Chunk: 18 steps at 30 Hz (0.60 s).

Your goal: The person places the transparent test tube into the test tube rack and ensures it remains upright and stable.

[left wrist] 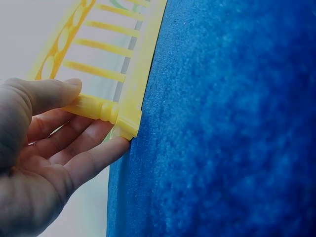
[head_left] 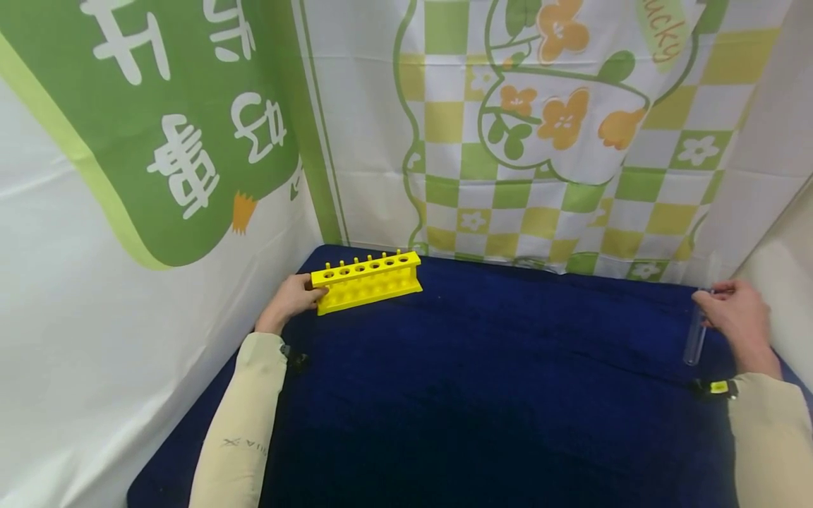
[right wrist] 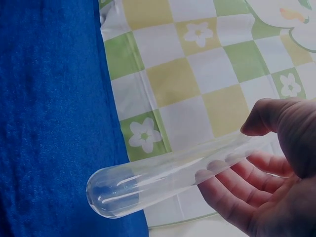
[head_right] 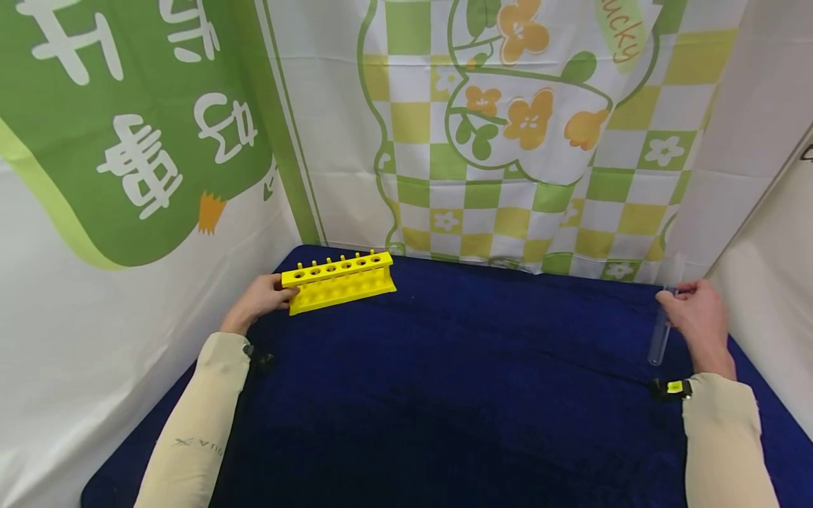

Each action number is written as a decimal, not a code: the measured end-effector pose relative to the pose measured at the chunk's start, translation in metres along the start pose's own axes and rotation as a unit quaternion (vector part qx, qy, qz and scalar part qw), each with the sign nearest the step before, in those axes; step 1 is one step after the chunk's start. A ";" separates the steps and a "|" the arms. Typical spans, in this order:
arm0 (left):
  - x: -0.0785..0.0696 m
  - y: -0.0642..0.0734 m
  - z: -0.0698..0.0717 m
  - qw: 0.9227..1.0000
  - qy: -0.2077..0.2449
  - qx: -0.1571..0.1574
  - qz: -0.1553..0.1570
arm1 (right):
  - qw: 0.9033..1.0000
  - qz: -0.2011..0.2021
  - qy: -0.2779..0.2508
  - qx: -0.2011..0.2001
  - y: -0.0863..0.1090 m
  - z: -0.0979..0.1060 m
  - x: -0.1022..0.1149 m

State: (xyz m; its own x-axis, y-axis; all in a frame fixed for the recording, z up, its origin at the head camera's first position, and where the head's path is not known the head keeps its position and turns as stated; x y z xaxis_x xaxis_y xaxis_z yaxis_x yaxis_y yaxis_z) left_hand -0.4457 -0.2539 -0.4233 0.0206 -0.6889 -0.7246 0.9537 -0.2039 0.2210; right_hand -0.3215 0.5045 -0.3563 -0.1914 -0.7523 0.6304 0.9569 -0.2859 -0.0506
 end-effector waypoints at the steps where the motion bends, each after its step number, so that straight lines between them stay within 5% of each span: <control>1: 0.000 0.000 0.000 1.000 -0.002 0.001 -0.001 | 1.000 0.003 -0.001 0.001 0.000 0.000 0.000; 18: -0.004 -0.001 -0.003 1.000 -0.013 -0.002 -0.005 | 1.000 -0.003 0.000 0.003 0.001 0.001 0.004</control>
State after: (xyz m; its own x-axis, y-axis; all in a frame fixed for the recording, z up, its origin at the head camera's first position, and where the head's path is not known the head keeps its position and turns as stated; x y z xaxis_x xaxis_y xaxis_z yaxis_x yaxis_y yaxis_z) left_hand -0.4458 -0.2485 -0.4223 0.0041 -0.7046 -0.7096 0.9550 -0.2077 0.2117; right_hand -0.3207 0.5020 -0.3534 -0.1979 -0.7502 0.6309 0.9569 -0.2873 -0.0415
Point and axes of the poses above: each hand's wrist, its own y-axis away from the middle knuckle, its own z-axis out of the back of the hand, x = y × z, the point moved 6 cm from there along -y, towards the middle knuckle, and after that the axes turned 13 degrees about x, right-handed, at the moved point
